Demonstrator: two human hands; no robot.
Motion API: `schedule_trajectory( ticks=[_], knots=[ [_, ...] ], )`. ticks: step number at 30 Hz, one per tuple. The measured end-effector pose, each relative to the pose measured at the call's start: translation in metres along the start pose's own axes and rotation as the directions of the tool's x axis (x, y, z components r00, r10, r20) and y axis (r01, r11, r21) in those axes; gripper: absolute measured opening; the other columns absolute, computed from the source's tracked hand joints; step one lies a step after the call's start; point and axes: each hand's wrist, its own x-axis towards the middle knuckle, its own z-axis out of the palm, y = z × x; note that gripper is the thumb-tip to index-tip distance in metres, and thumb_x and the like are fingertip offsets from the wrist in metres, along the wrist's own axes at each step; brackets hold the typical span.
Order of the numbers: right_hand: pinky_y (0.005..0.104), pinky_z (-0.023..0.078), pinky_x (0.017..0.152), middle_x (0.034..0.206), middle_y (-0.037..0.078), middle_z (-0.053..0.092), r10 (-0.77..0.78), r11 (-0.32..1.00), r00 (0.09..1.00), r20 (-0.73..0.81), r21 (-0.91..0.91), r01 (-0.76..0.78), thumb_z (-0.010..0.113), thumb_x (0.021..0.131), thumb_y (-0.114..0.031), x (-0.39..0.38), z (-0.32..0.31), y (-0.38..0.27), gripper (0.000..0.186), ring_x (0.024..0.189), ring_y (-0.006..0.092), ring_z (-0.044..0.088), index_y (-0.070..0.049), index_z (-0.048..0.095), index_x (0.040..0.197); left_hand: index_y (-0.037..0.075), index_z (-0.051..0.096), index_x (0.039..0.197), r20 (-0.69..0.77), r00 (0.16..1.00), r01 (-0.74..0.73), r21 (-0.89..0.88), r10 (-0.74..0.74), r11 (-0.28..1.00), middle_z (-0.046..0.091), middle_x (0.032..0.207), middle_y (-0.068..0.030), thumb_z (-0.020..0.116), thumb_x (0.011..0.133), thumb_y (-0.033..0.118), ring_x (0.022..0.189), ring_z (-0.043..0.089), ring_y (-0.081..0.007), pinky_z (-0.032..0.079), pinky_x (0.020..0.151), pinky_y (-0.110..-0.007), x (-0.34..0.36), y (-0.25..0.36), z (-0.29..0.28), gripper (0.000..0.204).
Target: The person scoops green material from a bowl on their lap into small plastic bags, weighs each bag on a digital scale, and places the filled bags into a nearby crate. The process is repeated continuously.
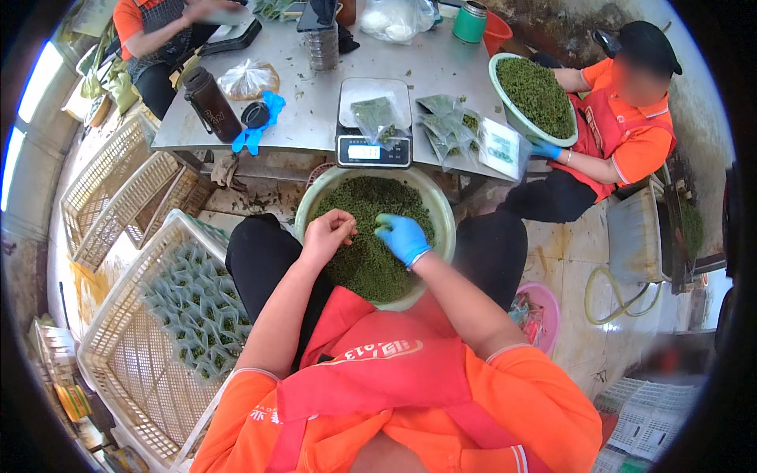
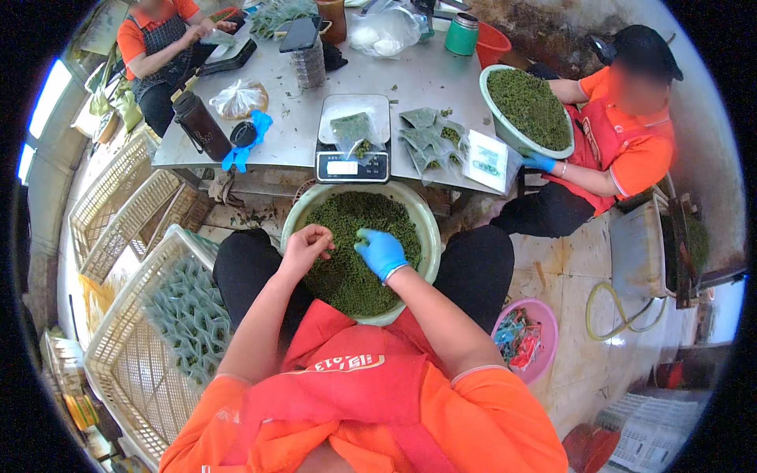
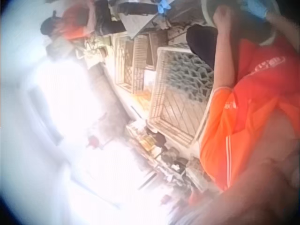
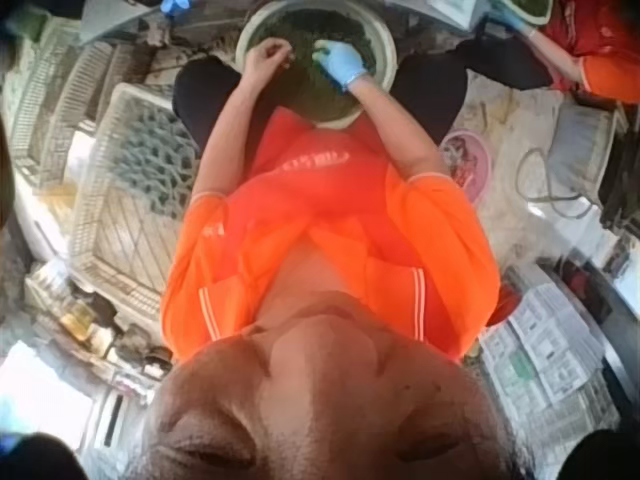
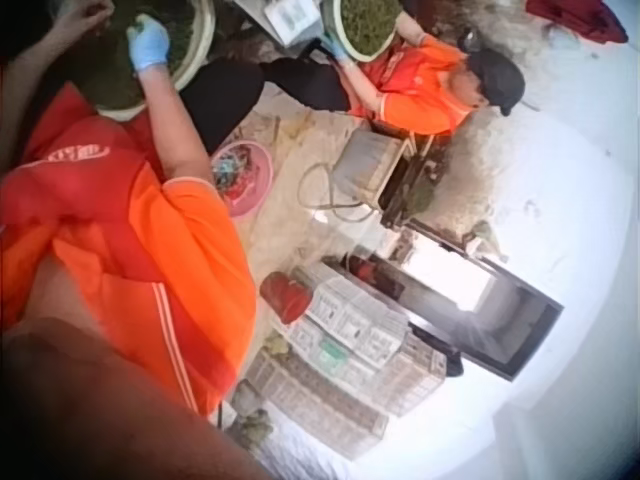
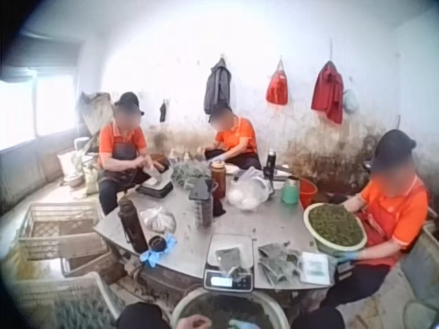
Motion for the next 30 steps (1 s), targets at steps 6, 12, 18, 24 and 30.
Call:
schedule_trajectory(
  ticks=[6,12,18,24,30],
  knots=[
    [0.0412,0.049,0.069,0.088,0.015,0.062,0.051,0.934,0.984,0.173,-0.357,0.014,0.063,0.074,-0.021,-0.009,0.038,0.017,0.021,0.081,0.0311,0.061,-0.007,0.062,0.090,0.002,0.060,0.092,0.026,0.999,-0.024,0.143,0.021,0.989,0.065,0.077,-0.0050,0.059,0.084,0.015,0.059,0.060,-0.0087,0.047,0.055,-0.023,0.004,-0.015,0.006,0.015],
    [0.0379,0.048,0.070,0.087,0.014,0.063,0.170,0.947,0.976,0.138,0.251,-0.201,0.066,0.071,-0.017,0.001,0.005,-0.002,0.022,0.078,0.0306,0.061,-0.006,0.062,0.091,0.006,0.059,0.101,0.058,0.997,-0.063,0.325,0.047,0.944,0.066,0.084,-0.0042,0.062,0.079,0.018,0.060,0.063,-0.0125,0.049,0.058,-0.027,-0.001,-0.019,0.006,0.025],
    [0.0436,0.048,0.073,0.091,0.018,0.061,0.078,0.892,0.963,0.257,-0.449,0.048,0.061,0.075,-0.024,-0.015,0.038,0.018,0.028,0.083,0.0334,0.060,-0.009,0.060,0.100,0.008,0.059,0.104,0.039,0.999,0.009,0.352,-0.025,0.936,0.066,0.087,-0.0042,0.063,0.078,0.018,0.062,0.064,-0.0134,0.049,0.060,-0.028,0.002,-0.019,0.009,0.029],
    [0.0256,0.050,0.054,0.078,0.005,0.060,0.167,0.674,0.941,0.295,0.662,-0.327,0.060,0.077,-0.001,-0.001,0.007,-0.001,0.024,0.060,0.0127,0.059,-0.003,0.055,0.101,0.001,0.048,0.117,0.123,0.992,-0.016,0.270,-0.018,0.963,0.058,0.106,-0.0098,0.060,0.080,0.002,0.080,0.059,-0.0130,0.053,0.064,-0.027,-0.002,-0.016,0.006,0.039],
    [0.0258,0.052,0.056,0.082,0.005,0.060,0.099,0.444,0.945,0.311,0.836,-0.322,0.059,0.080,-0.003,-0.005,-0.036,-0.030,0.019,0.062,0.0126,0.060,-0.004,0.054,0.098,0.001,0.050,0.113,0.267,0.963,0.024,-0.172,0.023,0.985,0.058,0.100,-0.0072,0.055,0.084,0.001,0.076,0.058,-0.0125,0.053,0.064,-0.027,-0.008,0.012,0.016,0.030]
  ],
)
